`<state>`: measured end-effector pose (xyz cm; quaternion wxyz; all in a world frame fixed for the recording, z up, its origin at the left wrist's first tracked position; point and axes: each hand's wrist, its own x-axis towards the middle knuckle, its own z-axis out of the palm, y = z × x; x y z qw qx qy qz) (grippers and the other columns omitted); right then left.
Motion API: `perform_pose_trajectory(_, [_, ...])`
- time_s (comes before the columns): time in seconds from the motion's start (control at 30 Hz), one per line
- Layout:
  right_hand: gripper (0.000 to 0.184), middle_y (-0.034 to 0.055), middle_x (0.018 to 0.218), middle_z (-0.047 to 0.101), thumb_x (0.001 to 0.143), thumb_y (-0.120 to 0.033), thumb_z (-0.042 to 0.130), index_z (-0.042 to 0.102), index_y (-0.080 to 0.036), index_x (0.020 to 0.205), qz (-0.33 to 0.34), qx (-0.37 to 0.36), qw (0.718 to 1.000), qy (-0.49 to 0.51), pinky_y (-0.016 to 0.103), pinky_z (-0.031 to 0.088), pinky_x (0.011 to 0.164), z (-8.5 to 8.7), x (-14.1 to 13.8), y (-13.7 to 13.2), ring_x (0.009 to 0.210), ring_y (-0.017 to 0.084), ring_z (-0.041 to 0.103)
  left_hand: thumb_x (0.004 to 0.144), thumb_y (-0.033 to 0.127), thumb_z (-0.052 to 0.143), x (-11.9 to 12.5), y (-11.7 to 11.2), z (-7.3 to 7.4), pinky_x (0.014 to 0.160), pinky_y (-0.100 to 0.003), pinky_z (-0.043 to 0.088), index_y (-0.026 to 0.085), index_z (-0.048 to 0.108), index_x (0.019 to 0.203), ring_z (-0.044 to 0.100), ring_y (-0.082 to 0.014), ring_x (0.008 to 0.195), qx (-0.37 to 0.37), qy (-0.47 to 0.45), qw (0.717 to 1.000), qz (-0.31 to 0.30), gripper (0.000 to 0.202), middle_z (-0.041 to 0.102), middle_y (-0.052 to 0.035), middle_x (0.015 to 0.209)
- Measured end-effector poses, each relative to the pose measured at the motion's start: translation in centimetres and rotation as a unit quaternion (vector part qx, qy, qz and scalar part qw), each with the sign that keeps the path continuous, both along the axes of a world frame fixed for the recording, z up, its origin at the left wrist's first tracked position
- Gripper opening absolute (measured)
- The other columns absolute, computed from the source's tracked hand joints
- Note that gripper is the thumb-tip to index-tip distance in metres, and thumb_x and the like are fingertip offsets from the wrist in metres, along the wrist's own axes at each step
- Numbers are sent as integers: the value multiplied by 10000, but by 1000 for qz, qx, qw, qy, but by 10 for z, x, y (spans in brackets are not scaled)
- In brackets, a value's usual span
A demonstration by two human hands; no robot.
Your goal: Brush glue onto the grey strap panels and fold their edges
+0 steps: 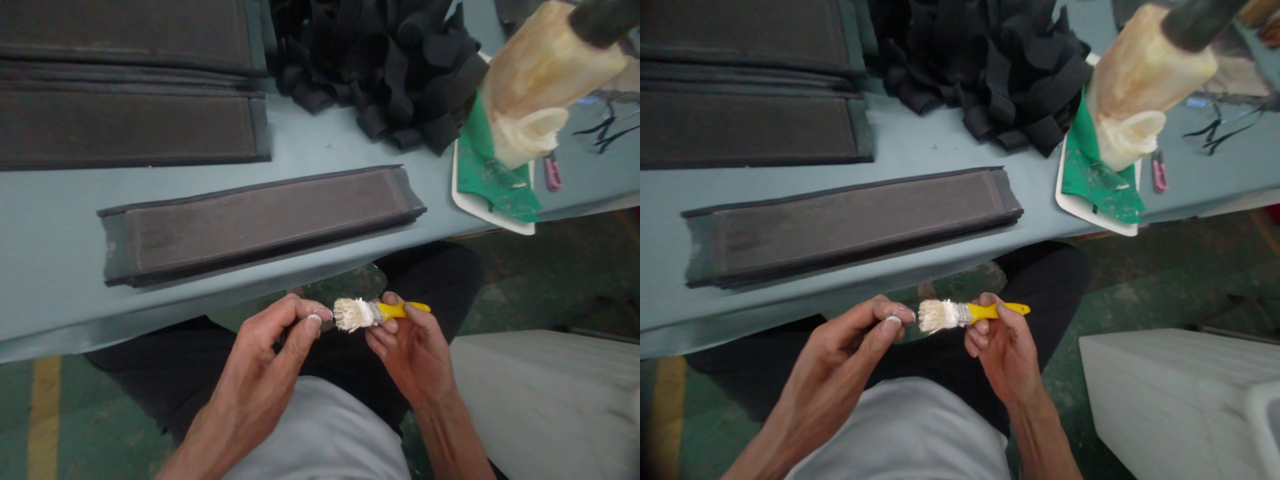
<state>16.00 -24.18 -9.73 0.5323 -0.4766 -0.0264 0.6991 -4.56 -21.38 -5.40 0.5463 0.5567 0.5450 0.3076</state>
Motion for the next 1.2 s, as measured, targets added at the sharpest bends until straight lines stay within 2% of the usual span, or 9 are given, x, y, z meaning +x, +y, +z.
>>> perform_pose_trajectory(0.1, [269,-57,619,507,761,-417,839,669,-223,835,14,30,999,-21,196,469,493,-1,1,2,501,90,415,1021,357,507,-2,-1,2,646,-265,451,249,749,932,580,-146,665,12,23,1000,-16,280,651,5,752])
perform_pose_trajectory(0.27, [233,-50,629,534,774,-413,842,695,-235,808,21,85,995,-55,193,471,485,0,2,5,500,90,415,893,296,666,0,0,5,587,-256,437,256,741,926,542,-129,607,32,66,997,-17,92,636,32,715])
perform_pose_trajectory(0.47, [234,-34,608,536,770,-435,856,724,-242,763,24,147,981,-125,214,464,458,1,4,7,502,116,444,873,264,658,2,-2,5,603,-251,435,239,712,926,553,-123,633,28,83,995,-39,80,630,31,723])
perform_pose_trajectory(0.57, [218,-27,613,537,814,-446,835,745,-249,784,21,195,966,-166,224,468,470,0,6,6,519,127,475,857,277,656,4,-1,2,583,-244,414,231,701,929,509,-117,617,-4,90,995,-34,97,621,37,724])
perform_pose_trajectory(0.67, [182,-15,669,570,861,-425,806,762,-252,823,31,226,955,-188,233,470,500,-1,9,3,549,130,510,848,295,640,7,1,1,535,-236,366,220,666,849,445,-109,584,-51,88,994,-45,78,583,47,692])
perform_pose_trajectory(0.77, [182,-5,702,590,879,-429,793,766,-253,841,49,234,951,-197,249,463,525,-1,13,1,568,136,522,843,289,605,9,3,2,509,-230,333,217,609,758,403,-104,561,-81,66,993,-54,112,519,56,633])
perform_pose_trajectory(0.87, [205,-2,651,573,874,-446,797,767,-248,832,59,240,946,-211,262,450,527,0,16,1,570,153,514,820,301,588,10,5,5,496,-227,322,217,600,737,391,-105,550,-113,43,991,-52,119,471,59,601])
perform_pose_trajectory(1.0, [215,15,630,570,873,-439,798,783,-230,828,72,248,937,-234,280,447,537,2,21,2,572,162,515,793,369,586,9,8,5,515,-231,352,197,643,743,436,-117,573,-164,10,985,-44,188,521,29,619])
perform_pose_trajectory(1.2, [221,38,685,626,929,-431,728,810,-232,882,121,287,903,-296,295,455,543,8,26,3,596,172,551,720,373,594,10,12,-3,479,-214,263,189,573,678,319,-84,533,-210,-31,977,-22,190,414,61,567])
